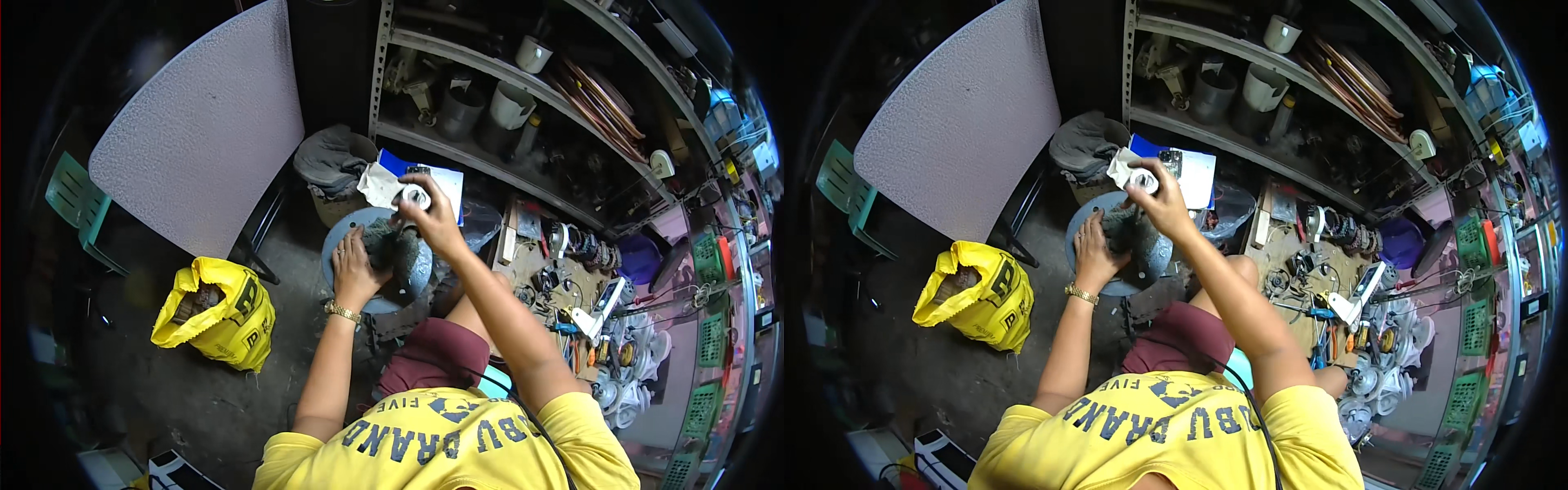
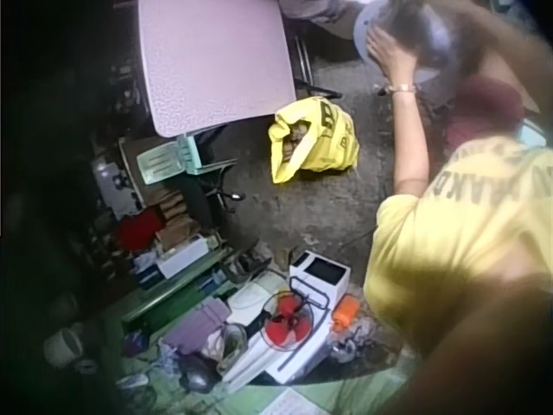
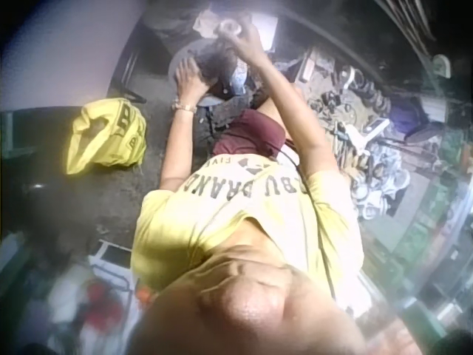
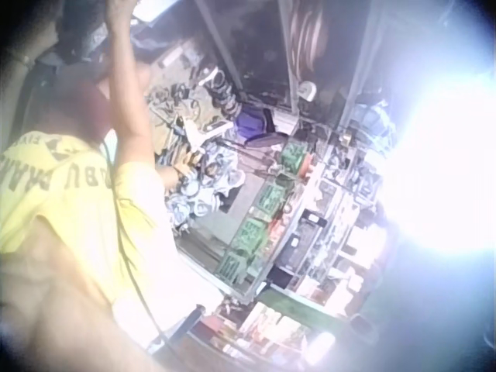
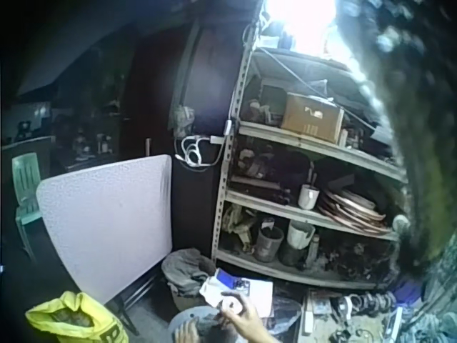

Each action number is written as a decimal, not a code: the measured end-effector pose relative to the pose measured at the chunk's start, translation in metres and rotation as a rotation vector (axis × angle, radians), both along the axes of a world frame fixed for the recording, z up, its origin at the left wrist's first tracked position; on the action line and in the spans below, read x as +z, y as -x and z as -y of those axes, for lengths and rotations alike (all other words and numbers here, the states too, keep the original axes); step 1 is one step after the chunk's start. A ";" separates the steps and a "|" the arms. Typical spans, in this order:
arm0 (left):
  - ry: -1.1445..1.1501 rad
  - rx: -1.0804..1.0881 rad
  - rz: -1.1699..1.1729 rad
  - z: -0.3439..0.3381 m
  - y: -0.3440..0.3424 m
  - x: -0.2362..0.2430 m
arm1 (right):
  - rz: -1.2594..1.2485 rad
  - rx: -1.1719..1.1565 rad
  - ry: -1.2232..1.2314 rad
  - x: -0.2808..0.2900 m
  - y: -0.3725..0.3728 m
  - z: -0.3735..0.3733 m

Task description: The person disassembles and cleans metal mechanical components of an appliance at a workshop bench using a screwdriver and a cloth, then examines the internal rotor and shaft assemblies.

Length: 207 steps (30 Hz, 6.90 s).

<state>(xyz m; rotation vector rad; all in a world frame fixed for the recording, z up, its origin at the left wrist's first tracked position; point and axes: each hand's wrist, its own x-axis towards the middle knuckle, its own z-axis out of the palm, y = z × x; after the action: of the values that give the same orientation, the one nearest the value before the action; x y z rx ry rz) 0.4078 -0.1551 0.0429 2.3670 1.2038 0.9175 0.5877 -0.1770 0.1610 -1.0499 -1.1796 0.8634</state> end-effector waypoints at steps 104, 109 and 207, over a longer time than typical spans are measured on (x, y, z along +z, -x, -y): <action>0.031 0.005 0.061 -0.003 0.017 0.010 | 0.089 0.004 0.076 -0.045 0.012 -0.018; -0.065 -0.026 0.044 -0.002 0.011 0.009 | -0.294 0.177 0.182 -0.035 -0.029 -0.024; -0.056 -0.265 0.013 -0.014 0.002 0.013 | 0.091 -0.080 -0.075 -0.029 0.003 0.020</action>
<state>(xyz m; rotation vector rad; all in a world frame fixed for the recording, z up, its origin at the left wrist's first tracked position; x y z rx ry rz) 0.4060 -0.1409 0.0561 2.4827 0.8419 0.8862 0.5847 -0.1968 0.1323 -1.0770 -1.2284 0.7097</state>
